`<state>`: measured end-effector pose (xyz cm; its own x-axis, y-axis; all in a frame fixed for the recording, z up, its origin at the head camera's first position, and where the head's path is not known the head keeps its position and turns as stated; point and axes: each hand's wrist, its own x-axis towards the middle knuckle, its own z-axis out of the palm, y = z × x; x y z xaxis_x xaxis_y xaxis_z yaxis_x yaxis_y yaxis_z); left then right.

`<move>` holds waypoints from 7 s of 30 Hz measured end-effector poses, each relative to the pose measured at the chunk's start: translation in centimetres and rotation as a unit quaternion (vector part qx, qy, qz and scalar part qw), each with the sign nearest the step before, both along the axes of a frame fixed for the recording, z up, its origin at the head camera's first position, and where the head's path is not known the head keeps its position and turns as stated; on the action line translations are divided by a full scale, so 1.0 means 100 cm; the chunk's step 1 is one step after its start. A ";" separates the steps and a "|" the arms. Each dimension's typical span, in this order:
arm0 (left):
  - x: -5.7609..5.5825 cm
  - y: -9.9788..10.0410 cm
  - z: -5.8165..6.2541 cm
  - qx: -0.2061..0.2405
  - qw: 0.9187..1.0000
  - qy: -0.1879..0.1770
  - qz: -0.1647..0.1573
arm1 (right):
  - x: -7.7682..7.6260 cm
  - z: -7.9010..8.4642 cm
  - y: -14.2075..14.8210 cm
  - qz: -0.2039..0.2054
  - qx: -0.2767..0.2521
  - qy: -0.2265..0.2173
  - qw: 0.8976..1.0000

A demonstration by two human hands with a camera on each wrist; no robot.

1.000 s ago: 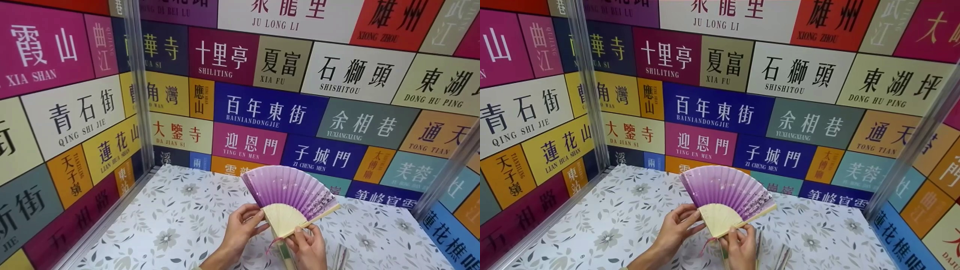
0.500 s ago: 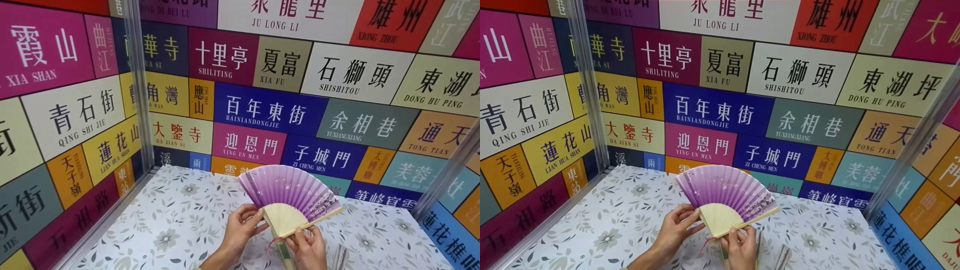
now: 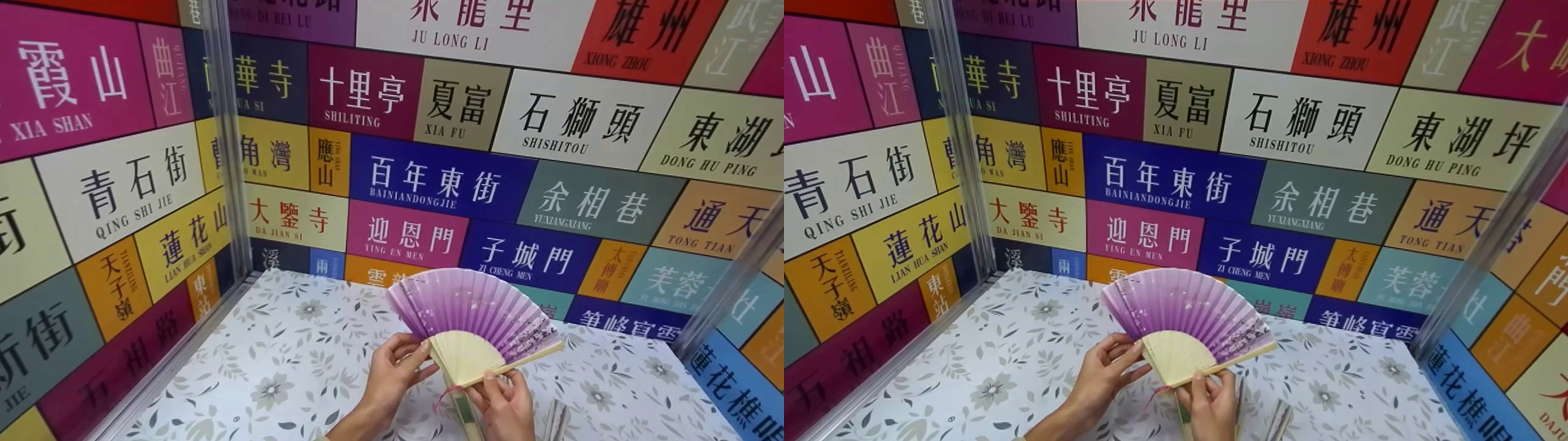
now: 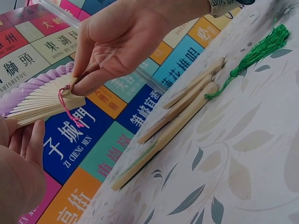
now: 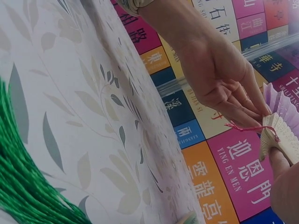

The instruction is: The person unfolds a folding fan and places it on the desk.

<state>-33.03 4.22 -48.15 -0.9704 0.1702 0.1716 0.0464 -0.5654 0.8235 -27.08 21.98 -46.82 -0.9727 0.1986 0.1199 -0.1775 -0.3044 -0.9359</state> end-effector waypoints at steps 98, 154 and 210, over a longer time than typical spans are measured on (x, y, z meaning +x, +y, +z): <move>0.021 0.026 -0.022 -0.030 0.999 0.033 0.002 | -0.002 -0.006 0.002 0.033 -0.125 -0.012 0.992; -0.098 -0.137 -0.059 -0.284 0.909 -0.103 0.289 | -0.034 -0.033 0.043 0.152 0.583 -0.279 0.748; 0.012 0.013 0.023 -0.172 0.967 0.186 -0.037 | 0.007 0.037 0.004 -0.077 0.159 -0.081 0.981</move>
